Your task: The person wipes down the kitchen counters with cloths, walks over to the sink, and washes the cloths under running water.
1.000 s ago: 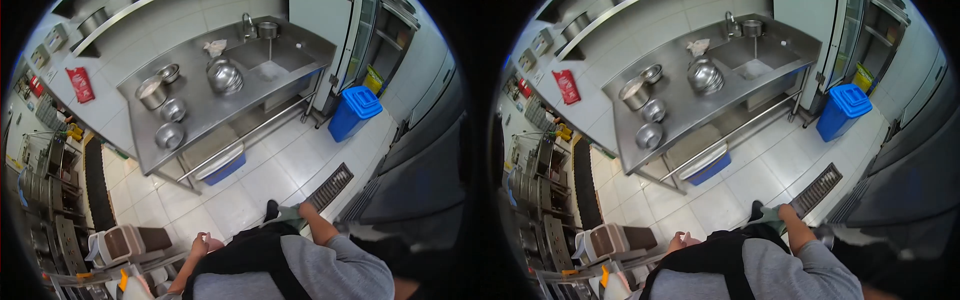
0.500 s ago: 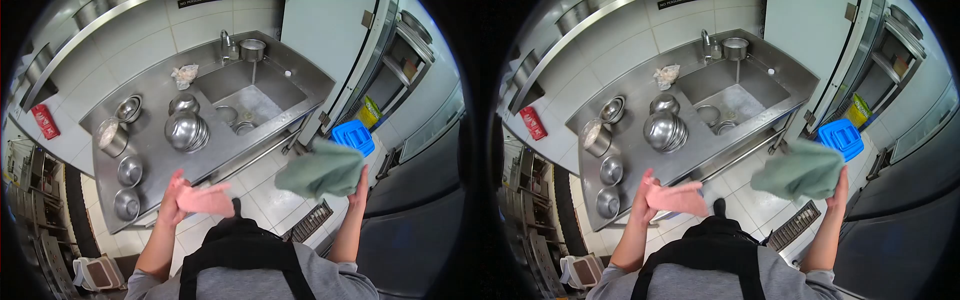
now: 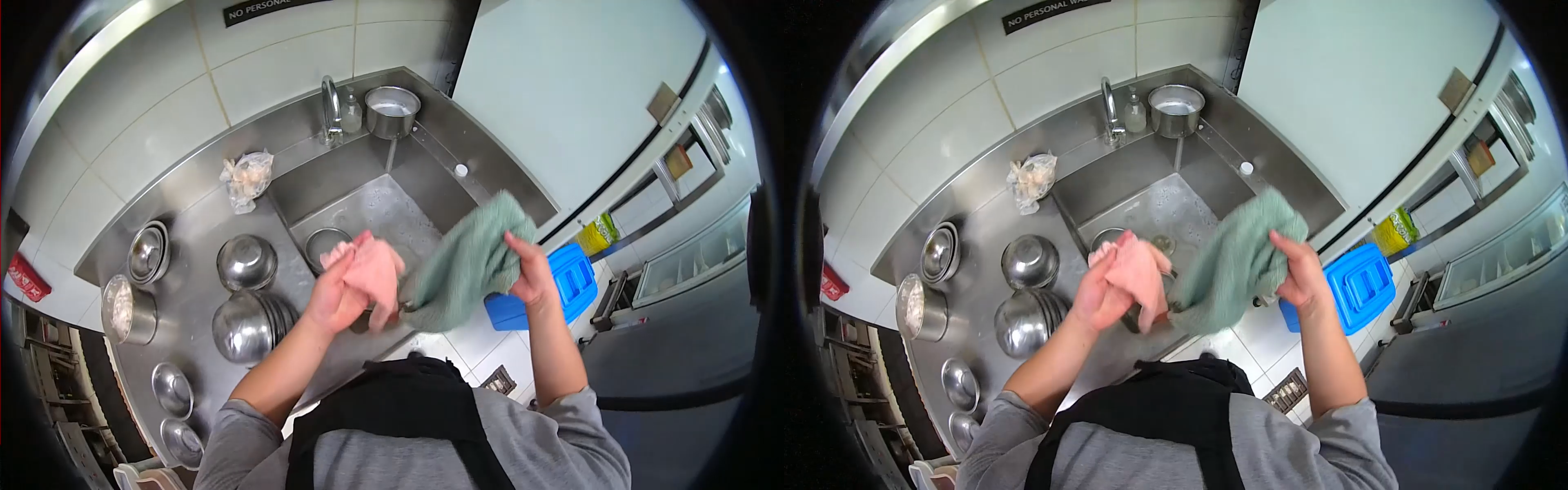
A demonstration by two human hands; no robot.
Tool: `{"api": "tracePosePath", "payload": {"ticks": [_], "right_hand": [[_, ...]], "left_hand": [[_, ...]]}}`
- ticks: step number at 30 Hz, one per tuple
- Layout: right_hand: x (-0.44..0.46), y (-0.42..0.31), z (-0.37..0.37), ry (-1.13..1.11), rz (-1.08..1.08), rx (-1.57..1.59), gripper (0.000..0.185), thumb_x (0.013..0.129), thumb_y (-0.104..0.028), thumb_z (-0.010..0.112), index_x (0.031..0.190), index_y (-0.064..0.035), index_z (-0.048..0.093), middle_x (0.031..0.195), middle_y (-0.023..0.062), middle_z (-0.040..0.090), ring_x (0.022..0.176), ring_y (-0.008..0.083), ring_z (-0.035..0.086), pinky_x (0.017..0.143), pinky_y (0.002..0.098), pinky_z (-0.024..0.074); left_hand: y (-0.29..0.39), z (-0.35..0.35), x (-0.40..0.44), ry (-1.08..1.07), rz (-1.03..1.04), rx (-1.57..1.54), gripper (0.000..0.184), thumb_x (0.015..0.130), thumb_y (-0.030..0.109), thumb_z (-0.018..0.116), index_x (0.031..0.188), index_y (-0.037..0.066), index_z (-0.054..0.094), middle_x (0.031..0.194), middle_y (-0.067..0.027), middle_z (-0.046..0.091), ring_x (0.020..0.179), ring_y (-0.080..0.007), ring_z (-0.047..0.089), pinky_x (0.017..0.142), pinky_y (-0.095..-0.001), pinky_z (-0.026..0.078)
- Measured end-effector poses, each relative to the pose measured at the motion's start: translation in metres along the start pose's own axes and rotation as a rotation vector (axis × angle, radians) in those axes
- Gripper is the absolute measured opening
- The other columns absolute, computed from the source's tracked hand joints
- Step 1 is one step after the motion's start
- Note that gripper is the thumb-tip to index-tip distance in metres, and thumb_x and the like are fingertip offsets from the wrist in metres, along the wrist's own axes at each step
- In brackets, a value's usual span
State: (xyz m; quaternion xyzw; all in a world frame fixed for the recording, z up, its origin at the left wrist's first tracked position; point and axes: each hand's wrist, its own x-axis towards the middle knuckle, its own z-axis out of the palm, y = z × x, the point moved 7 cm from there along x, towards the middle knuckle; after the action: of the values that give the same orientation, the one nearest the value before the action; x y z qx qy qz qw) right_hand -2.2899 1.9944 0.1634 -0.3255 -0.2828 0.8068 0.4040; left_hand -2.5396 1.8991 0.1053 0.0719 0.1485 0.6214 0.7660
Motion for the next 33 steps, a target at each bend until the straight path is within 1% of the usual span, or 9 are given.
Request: {"api": "tracePosePath", "payload": {"ticks": [12, 16, 17, 19, 22, 28, 30, 32, 33], "right_hand": [[0.448, -0.13, 0.04, -0.356, -0.008, 0.02, 0.032, 0.09, -0.015, 0.058, 0.118, -0.0013, 0.052, 0.114, 0.0141, 0.06, 0.103, 0.0285, 0.06, 0.091, 0.0453, 0.0469], [0.6, -0.065, 0.026, -0.436, -0.169, -1.288, 0.035, 0.083, -0.012, 0.06, 0.115, 0.0018, 0.057, 0.115, 0.0175, 0.061, 0.103, 0.0306, 0.06, 0.087, 0.0399, 0.0488], [0.615, -0.055, 0.028, -0.463, -0.157, -1.279, 0.035, 0.083, -0.012, 0.06, 0.115, 0.0018, 0.057, 0.115, 0.0175, 0.061, 0.103, 0.0306, 0.06, 0.087, 0.0399, 0.0488], [0.635, -0.015, 0.024, -0.66, -0.046, -2.236, 0.04, 0.078, -0.01, 0.062, 0.115, 0.0035, 0.058, 0.119, 0.0213, 0.06, 0.106, 0.0343, 0.059, 0.088, 0.0391, 0.0483], [0.662, 0.017, 0.02, -0.716, -0.025, -2.401, 0.041, 0.078, -0.016, 0.065, 0.115, 0.001, 0.061, 0.124, 0.0203, 0.057, 0.113, 0.0356, 0.056, 0.093, 0.0413, 0.046], [0.677, 0.003, 0.028, -0.747, -0.267, -2.15, 0.049, 0.081, -0.026, 0.067, 0.116, 0.0061, 0.057, 0.12, 0.0243, 0.058, 0.108, 0.0374, 0.058, 0.089, 0.0402, 0.047], [0.674, -0.043, 0.036, -0.41, -0.371, -1.679, 0.05, 0.084, -0.033, 0.067, 0.112, 0.007, 0.058, 0.111, 0.0237, 0.062, 0.099, 0.0313, 0.063, 0.083, 0.0379, 0.0494], [0.662, -0.076, 0.05, -0.482, -0.135, -1.281, 0.045, 0.088, -0.035, 0.064, 0.109, 0.0043, 0.059, 0.102, 0.0176, 0.065, 0.09, 0.0228, 0.064, 0.078, 0.0354, 0.051], [0.649, -0.093, 0.054, -0.422, -0.082, -1.048, 0.042, 0.088, -0.034, 0.064, 0.106, 0.0034, 0.06, 0.098, 0.0139, 0.065, 0.087, 0.0207, 0.063, 0.078, 0.0351, 0.0511]], "left_hand": [[0.078, 0.0, 0.236, 0.098, 0.405, 0.149, 0.057, 0.093, 0.018, 0.049, 0.145, 0.024, 0.028, 0.14, -0.0037, 0.042, 0.126, -0.0261, 0.044, 0.098, -0.0504, 0.041], [0.082, -0.028, 0.288, 0.294, 0.512, 0.132, 0.054, 0.09, 0.01, 0.046, 0.142, 0.022, 0.035, 0.136, -0.0061, 0.044, 0.121, -0.0241, 0.048, 0.095, -0.0423, 0.043], [0.08, -0.04, 0.297, 0.34, 0.509, 0.11, 0.054, 0.089, 0.009, 0.046, 0.141, 0.02, 0.036, 0.137, -0.0069, 0.044, 0.122, -0.0253, 0.047, 0.096, -0.0434, 0.043], [0.075, -0.058, 0.308, 0.413, 0.525, 0.065, 0.053, 0.087, 0.008, 0.046, 0.139, 0.018, 0.038, 0.136, -0.0073, 0.046, 0.122, -0.0265, 0.047, 0.096, -0.0444, 0.043], [0.067, -0.075, 0.309, 0.511, 0.552, 0.033, 0.052, 0.087, 0.009, 0.046, 0.138, 0.018, 0.039, 0.134, -0.0073, 0.047, 0.122, -0.0262, 0.047, 0.096, -0.0442, 0.044], [0.057, -0.093, 0.234, 0.701, 0.707, 0.082, 0.05, 0.086, 0.012, 0.048, 0.134, 0.009, 0.038, 0.126, -0.0072, 0.051, 0.118, -0.0226, 0.05, 0.103, -0.0415, 0.037], [0.06, -0.097, 0.183, 0.851, 0.836, 0.138, 0.035, 0.089, 0.016, 0.048, 0.123, 0.005, 0.045, 0.117, -0.0083, 0.055, 0.11, -0.0223, 0.054, 0.099, -0.0394, 0.041], [0.067, -0.134, 0.114, 1.066, 1.017, 0.451, 0.028, 0.095, 0.028, 0.049, 0.111, 0.005, 0.053, 0.101, -0.0064, 0.059, 0.099, -0.018, 0.056, 0.091, -0.0341, 0.044], [0.076, -0.147, 0.081, 1.145, 1.045, 0.682, 0.018, 0.094, 0.017, 0.051, 0.11, 0.008, 0.051, 0.098, -0.0034, 0.054, 0.094, -0.0143, 0.053, 0.086, -0.0296, 0.044]]}}
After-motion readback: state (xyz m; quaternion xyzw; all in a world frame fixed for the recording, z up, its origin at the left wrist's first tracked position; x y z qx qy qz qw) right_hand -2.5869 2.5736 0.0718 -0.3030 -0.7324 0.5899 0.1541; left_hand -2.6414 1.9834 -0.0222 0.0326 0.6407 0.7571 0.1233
